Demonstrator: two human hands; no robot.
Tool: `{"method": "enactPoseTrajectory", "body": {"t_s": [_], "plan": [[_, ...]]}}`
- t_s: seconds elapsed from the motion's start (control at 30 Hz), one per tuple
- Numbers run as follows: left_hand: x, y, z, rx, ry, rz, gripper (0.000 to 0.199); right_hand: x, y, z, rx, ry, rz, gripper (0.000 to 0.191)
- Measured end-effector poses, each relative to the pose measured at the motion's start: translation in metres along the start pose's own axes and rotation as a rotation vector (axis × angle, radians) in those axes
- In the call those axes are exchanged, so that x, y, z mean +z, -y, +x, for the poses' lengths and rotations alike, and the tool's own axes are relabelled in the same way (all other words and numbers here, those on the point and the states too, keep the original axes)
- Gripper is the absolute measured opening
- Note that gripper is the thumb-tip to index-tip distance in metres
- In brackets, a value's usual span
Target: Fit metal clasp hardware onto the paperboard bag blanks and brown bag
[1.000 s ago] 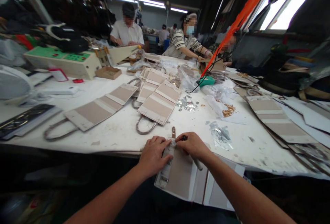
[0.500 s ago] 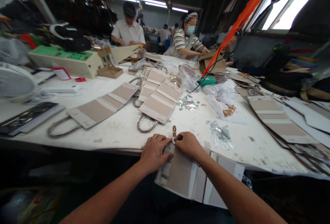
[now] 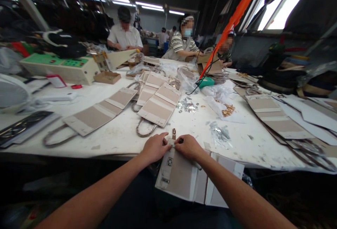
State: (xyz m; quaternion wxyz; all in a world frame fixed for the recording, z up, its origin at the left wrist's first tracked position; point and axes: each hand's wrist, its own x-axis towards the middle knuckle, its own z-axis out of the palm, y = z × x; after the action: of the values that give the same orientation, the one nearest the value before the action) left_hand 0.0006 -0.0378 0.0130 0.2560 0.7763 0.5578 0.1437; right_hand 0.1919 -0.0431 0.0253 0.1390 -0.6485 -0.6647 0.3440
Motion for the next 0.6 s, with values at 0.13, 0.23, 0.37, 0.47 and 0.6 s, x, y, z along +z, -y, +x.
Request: {"method": "enactPoseTrajectory", "body": {"t_s": [0.13,0.23,0.37,0.47,0.6], "plan": [[-0.011,-0.001,0.021,-0.056,0.136,-0.031,0.039,0.001,-0.001,-0.006,-0.049,-0.070,0.003,0.013],[-0.018,-0.005,0.034,-0.117,0.258,-0.084,0.035,0.004,-0.003,-0.009,-0.100,-0.127,-0.006,0.010],[-0.022,-0.011,0.042,-0.213,0.489,-0.235,0.014,0.012,-0.010,-0.011,-0.149,-0.196,-0.037,0.010],[-0.021,-0.010,0.046,-0.245,0.561,-0.337,0.016,0.015,-0.015,-0.010,-0.198,-0.230,-0.053,0.011],[-0.015,-0.003,0.054,-0.276,0.518,-0.405,0.029,0.001,-0.013,-0.011,-0.126,-0.152,0.094,0.011]]}}
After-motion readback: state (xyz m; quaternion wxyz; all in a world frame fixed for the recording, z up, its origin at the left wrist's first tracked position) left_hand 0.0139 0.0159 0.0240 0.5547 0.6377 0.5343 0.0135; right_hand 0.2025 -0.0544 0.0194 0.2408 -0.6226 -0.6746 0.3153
